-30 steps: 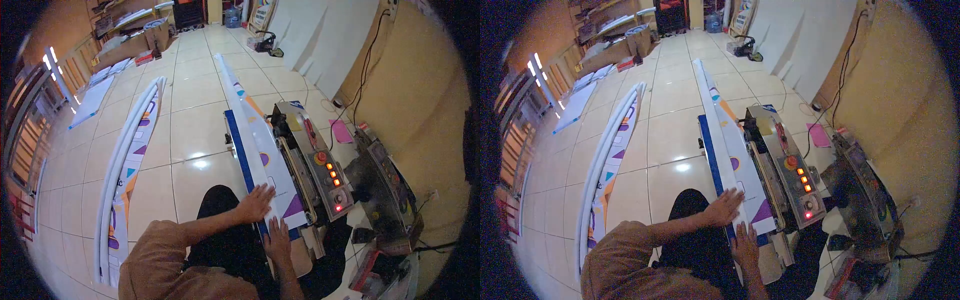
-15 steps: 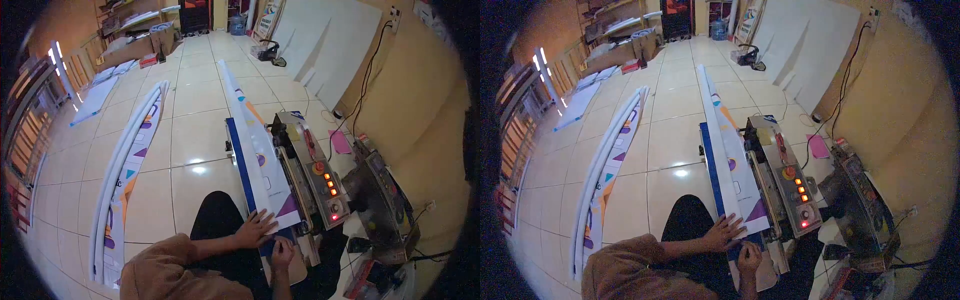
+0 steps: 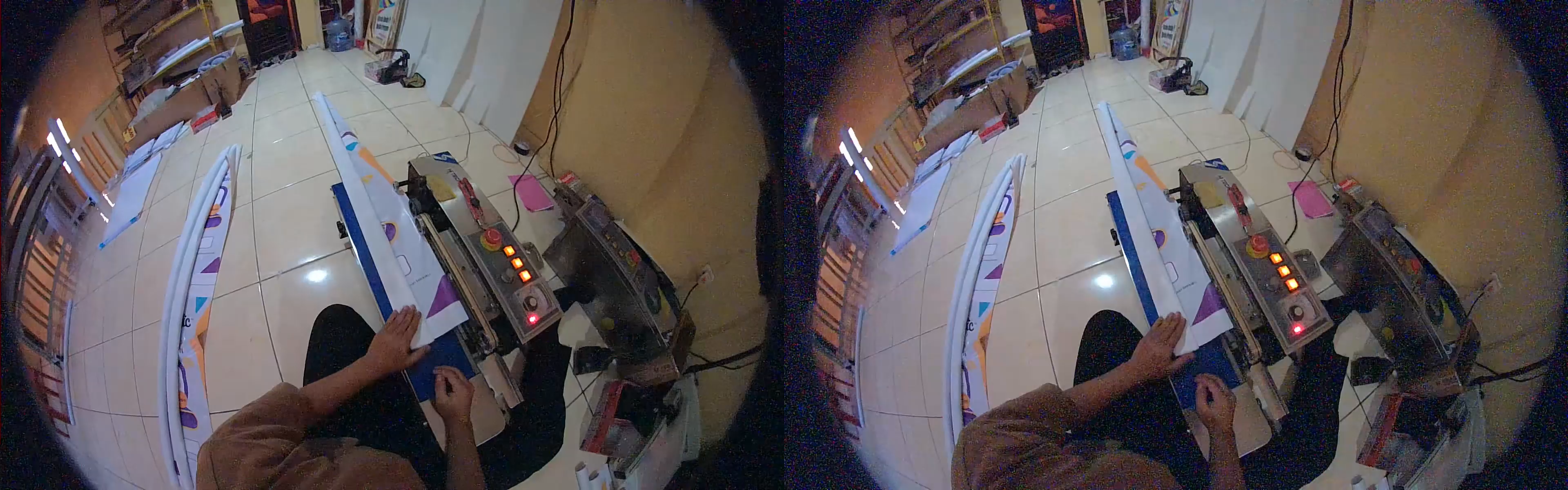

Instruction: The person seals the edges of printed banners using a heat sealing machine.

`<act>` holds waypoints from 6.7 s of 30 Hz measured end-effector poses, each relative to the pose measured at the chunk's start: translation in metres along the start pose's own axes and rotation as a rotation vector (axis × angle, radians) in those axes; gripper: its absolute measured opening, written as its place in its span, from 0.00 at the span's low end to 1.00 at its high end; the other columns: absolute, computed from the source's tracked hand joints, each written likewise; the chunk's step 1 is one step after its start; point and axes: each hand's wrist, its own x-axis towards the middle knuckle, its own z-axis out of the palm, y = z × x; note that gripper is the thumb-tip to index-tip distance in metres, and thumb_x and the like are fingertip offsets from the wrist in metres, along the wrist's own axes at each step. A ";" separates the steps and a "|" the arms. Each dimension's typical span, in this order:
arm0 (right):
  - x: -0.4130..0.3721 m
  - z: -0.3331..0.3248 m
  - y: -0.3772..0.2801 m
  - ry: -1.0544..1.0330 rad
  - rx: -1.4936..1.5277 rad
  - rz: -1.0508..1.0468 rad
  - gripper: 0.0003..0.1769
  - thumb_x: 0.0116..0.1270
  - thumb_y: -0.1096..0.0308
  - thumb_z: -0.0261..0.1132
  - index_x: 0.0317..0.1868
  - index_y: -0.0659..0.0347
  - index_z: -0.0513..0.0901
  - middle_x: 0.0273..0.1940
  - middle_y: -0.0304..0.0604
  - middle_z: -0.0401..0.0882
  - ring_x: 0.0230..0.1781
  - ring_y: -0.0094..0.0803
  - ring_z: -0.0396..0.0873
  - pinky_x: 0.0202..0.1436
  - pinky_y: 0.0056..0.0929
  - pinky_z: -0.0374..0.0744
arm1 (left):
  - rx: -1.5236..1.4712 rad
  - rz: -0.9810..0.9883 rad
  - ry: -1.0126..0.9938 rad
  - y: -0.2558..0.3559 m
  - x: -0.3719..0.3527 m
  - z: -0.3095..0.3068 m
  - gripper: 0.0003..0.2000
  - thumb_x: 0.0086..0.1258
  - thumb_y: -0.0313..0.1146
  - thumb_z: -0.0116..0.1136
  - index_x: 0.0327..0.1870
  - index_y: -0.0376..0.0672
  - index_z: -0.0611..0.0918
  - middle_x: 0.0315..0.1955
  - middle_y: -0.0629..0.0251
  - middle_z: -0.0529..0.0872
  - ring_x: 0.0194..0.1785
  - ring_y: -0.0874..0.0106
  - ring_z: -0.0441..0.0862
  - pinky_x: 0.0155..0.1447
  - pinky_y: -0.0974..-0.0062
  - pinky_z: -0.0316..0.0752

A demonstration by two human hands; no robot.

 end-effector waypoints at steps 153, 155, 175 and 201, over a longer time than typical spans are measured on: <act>-0.041 0.007 -0.016 -0.009 -0.083 0.038 0.07 0.64 0.71 0.62 0.37 0.65 0.85 0.36 0.48 0.85 0.29 0.32 0.82 0.33 0.30 0.80 | -0.150 -1.052 0.449 -0.480 -0.143 -0.002 0.24 0.67 0.46 0.53 0.54 0.33 0.78 0.44 0.38 0.83 0.55 0.42 0.77 0.60 0.53 0.71; -0.039 0.006 -0.015 -0.039 -0.065 0.048 0.07 0.63 0.71 0.62 0.38 0.64 0.85 0.37 0.49 0.85 0.32 0.38 0.83 0.37 0.33 0.81 | 0.089 -0.792 0.265 -0.479 -0.270 0.023 0.21 0.63 0.46 0.58 0.40 0.33 0.83 0.38 0.42 0.85 0.47 0.50 0.82 0.53 0.56 0.75; -0.032 0.005 -0.027 0.004 -0.052 -0.029 0.06 0.58 0.76 0.63 0.37 0.63 0.83 0.37 0.49 0.84 0.38 0.46 0.83 0.42 0.37 0.81 | 0.838 -0.492 0.104 -0.318 -0.237 -0.023 0.21 0.60 0.39 0.59 0.54 0.41 0.77 0.58 0.50 0.75 0.69 0.55 0.64 0.67 0.48 0.61; -0.035 0.006 -0.018 -0.035 0.010 0.064 0.05 0.59 0.75 0.64 0.36 0.64 0.84 0.38 0.51 0.85 0.38 0.47 0.84 0.44 0.39 0.82 | 0.463 -0.866 0.244 -0.283 -0.166 -0.043 0.24 0.60 0.41 0.63 0.54 0.36 0.74 0.48 0.45 0.78 0.48 0.46 0.80 0.47 0.57 0.79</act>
